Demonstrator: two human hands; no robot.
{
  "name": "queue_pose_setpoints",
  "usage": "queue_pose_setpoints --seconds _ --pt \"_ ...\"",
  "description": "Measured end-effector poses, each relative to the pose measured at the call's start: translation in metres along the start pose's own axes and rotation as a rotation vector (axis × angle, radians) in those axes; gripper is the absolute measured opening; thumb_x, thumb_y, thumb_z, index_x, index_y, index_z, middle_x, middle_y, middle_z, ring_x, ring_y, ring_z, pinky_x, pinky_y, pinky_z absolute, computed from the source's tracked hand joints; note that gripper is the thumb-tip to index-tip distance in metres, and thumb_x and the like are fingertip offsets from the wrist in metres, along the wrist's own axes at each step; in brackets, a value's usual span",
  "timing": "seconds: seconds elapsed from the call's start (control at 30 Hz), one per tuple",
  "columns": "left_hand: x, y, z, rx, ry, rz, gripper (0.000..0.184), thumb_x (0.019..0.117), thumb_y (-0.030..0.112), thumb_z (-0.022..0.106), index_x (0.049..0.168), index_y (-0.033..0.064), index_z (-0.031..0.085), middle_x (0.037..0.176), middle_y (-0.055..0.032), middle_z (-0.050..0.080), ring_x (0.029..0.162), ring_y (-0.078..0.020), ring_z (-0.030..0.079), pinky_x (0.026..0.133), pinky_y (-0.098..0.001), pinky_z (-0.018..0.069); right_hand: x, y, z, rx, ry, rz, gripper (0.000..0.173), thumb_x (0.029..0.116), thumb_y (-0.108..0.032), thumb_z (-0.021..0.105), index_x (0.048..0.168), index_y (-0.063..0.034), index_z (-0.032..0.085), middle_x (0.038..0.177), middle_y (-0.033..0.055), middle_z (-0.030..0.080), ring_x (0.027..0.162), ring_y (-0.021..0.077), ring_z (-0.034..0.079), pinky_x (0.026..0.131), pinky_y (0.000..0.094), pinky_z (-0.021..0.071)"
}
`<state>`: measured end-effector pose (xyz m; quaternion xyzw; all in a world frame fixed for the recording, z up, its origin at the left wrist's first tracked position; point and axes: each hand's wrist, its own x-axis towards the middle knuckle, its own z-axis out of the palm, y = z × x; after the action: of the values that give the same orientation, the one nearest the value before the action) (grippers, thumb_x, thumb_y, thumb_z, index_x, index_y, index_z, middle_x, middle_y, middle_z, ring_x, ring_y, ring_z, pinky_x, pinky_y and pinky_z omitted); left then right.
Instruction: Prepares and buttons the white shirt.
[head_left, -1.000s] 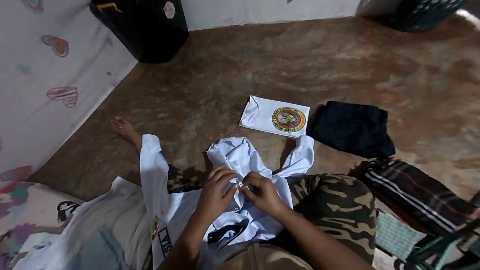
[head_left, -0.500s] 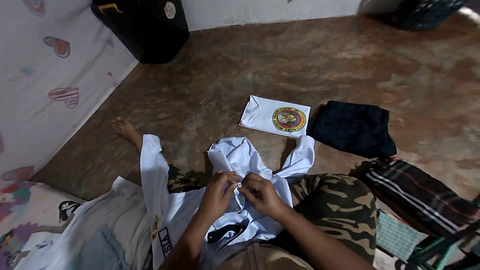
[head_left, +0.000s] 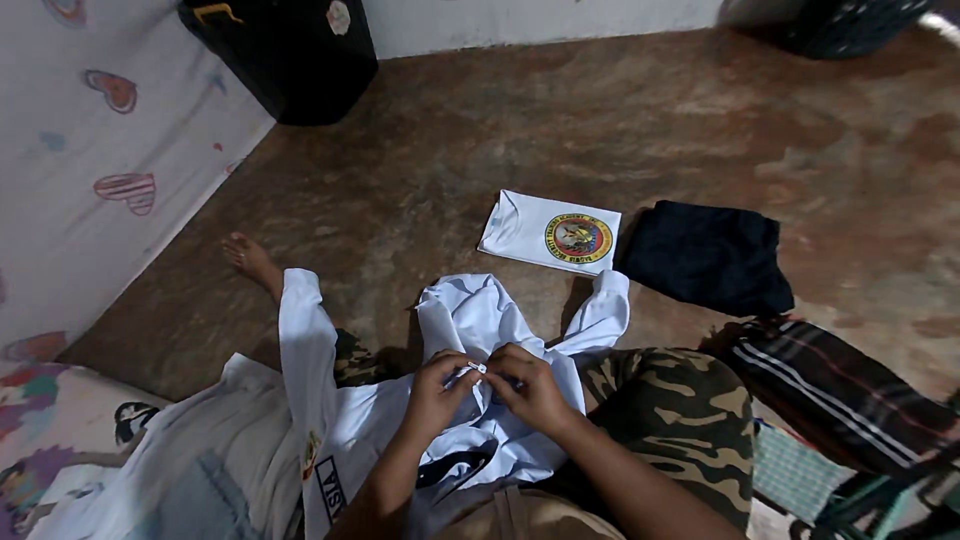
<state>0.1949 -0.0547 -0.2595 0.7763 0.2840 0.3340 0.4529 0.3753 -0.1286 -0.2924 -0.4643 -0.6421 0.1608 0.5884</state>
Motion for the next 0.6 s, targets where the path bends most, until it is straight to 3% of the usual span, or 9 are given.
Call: queue_pose_setpoints --seconds 0.1,0.23,0.3,0.37,0.43,0.6 --pt "-0.002 0.0 0.003 -0.061 0.037 -0.062 0.017 0.0982 0.008 0.062 0.106 -0.0039 0.072 0.109 -0.0084 0.072 0.105 -0.0084 0.067 0.096 -0.0271 0.0555 0.001 0.001 -0.004 0.071 -0.068 0.051 0.016 0.0976 -0.014 0.066 0.097 0.0008 0.074 0.102 0.0127 0.07 0.091 0.0099 0.066 0.079 0.0208 0.0564" --pt "0.0 0.004 -0.004 -0.036 0.045 -0.12 0.021 0.102 0.009 0.052 0.107 -0.0039 0.068 0.107 -0.0086 0.072 0.104 -0.0086 0.067 0.095 -0.0286 0.0551 0.0 0.002 -0.01 0.19 -0.115 0.142 0.02 0.0971 -0.004 0.057 0.105 0.0003 0.076 0.107 0.011 0.071 0.087 0.0062 0.066 0.074 0.0196 0.0564" --pt "0.001 0.007 -0.008 -0.001 0.024 -0.115 0.02 0.1027 0.009 0.051 0.107 -0.0029 0.067 0.104 -0.0048 0.069 0.099 -0.0034 0.065 0.092 -0.0241 0.0543 0.001 0.002 -0.009 0.262 -0.078 0.2 0.017 0.0959 -0.002 0.061 0.106 0.0021 0.074 0.102 0.0081 0.071 0.083 0.0042 0.064 0.072 0.0198 0.0552" --pt "0.001 0.011 -0.012 0.045 -0.019 -0.089 0.021 0.1031 0.009 0.051 0.106 -0.0038 0.067 0.103 -0.0043 0.068 0.097 -0.0005 0.063 0.09 -0.0211 0.0526 0.003 0.0 -0.01 0.332 -0.074 0.266 0.02 0.0932 -0.001 0.066 0.113 0.0038 0.064 0.101 0.0049 0.07 0.084 0.0046 0.065 0.074 0.0229 0.0564" --pt "0.002 0.014 -0.016 0.096 -0.078 -0.042 0.024 0.1041 0.011 0.05 0.107 -0.0046 0.067 0.103 -0.0071 0.069 0.098 -0.0024 0.063 0.092 -0.0224 0.0523 0.004 -0.001 -0.01 0.386 -0.084 0.317 0.029 0.0901 0.001 0.069 0.116 0.0009 0.055 0.097 0.0011 0.071 0.082 0.0049 0.066 0.074 0.0243 0.0564" --pt "0.004 0.012 -0.021 0.126 -0.207 -0.012 0.026 0.1047 0.015 0.051 0.109 -0.0035 0.069 0.109 -0.0107 0.07 0.104 -0.0089 0.066 0.096 -0.0283 0.0534 0.004 -0.005 -0.011 0.399 -0.129 0.349 0.032 0.0884 0.001 0.072 0.114 -0.0018 0.052 0.094 0.0006 0.071 0.08 0.0059 0.067 0.071 0.0241 0.0561"
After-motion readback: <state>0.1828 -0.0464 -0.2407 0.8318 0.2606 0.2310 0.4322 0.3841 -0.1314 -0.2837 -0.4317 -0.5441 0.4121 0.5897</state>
